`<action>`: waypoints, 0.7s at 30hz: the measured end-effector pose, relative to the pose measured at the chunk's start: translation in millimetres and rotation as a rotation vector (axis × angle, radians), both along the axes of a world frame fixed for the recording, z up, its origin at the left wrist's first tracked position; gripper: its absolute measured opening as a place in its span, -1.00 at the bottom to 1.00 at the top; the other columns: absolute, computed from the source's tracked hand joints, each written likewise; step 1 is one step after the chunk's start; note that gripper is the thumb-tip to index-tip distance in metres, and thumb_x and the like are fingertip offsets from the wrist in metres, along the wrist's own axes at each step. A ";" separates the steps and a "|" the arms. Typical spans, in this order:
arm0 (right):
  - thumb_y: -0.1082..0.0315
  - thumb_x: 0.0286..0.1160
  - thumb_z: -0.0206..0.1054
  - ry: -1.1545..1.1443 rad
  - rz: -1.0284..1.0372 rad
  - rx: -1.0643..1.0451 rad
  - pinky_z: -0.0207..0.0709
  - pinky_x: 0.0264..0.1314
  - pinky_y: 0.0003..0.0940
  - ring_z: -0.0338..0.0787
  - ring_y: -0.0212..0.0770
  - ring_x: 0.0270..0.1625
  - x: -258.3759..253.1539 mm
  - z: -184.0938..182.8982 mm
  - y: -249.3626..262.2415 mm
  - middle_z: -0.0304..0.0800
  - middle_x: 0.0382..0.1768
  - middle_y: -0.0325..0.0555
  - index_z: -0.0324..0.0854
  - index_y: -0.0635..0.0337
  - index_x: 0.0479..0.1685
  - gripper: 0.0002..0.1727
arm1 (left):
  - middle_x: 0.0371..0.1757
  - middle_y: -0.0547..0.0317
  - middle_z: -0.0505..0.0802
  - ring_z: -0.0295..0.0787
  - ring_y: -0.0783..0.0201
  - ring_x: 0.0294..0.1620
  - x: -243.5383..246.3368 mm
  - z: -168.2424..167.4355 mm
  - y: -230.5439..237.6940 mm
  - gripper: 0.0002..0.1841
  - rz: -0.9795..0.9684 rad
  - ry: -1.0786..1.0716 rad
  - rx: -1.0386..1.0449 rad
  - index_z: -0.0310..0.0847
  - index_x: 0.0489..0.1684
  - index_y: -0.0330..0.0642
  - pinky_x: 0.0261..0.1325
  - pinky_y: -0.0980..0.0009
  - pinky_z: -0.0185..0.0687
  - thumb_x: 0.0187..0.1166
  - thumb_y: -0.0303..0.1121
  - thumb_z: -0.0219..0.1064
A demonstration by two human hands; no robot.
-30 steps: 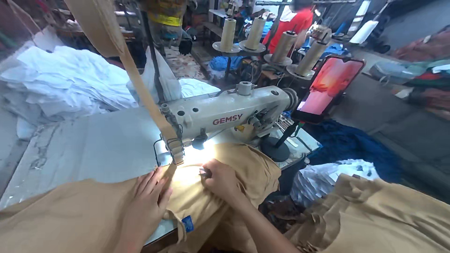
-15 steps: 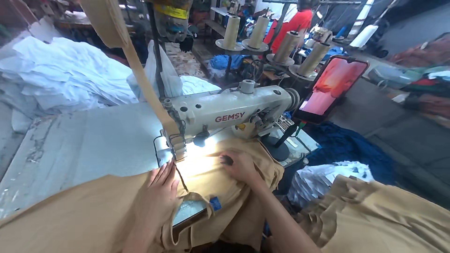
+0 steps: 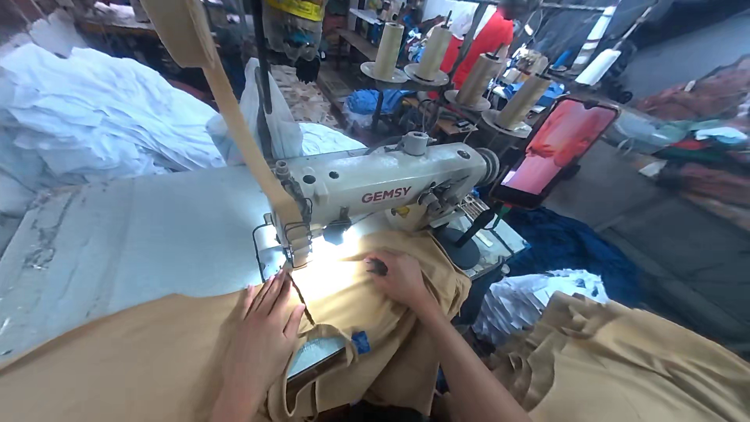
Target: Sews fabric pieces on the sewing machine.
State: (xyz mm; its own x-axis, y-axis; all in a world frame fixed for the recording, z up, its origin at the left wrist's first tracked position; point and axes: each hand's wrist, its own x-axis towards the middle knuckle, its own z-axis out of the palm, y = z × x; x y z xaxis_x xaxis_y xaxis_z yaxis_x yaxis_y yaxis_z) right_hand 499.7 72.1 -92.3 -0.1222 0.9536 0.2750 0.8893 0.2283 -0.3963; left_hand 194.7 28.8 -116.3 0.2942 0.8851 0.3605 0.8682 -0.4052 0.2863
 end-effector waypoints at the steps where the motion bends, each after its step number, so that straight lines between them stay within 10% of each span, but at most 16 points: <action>1: 0.09 0.48 0.36 -0.001 -0.003 0.004 0.73 -0.16 0.01 0.89 -0.15 -0.14 -0.3 -0.1 -0.1 0.92 -0.13 -0.22 0.86 -0.04 -0.03 -0.73 | 0.71 0.15 0.56 0.38 0.15 0.77 0.1 -0.5 0.0 -0.32 0.000 -0.002 0.006 0.58 0.58 -0.13 0.85 -0.12 -0.01 0.79 0.16 -0.13; 21: 0.10 0.45 0.39 0.005 0.007 0.032 0.73 -0.19 -0.02 0.88 -0.17 -0.18 -0.2 -1.0 -0.1 0.91 -0.14 -0.23 0.86 -0.05 -0.06 -0.75 | 0.70 0.15 0.57 0.40 0.13 0.75 -0.7 -2.8 0.9 -0.32 -0.002 0.001 0.018 0.64 0.52 -0.12 0.84 -0.15 0.00 0.79 0.17 -0.14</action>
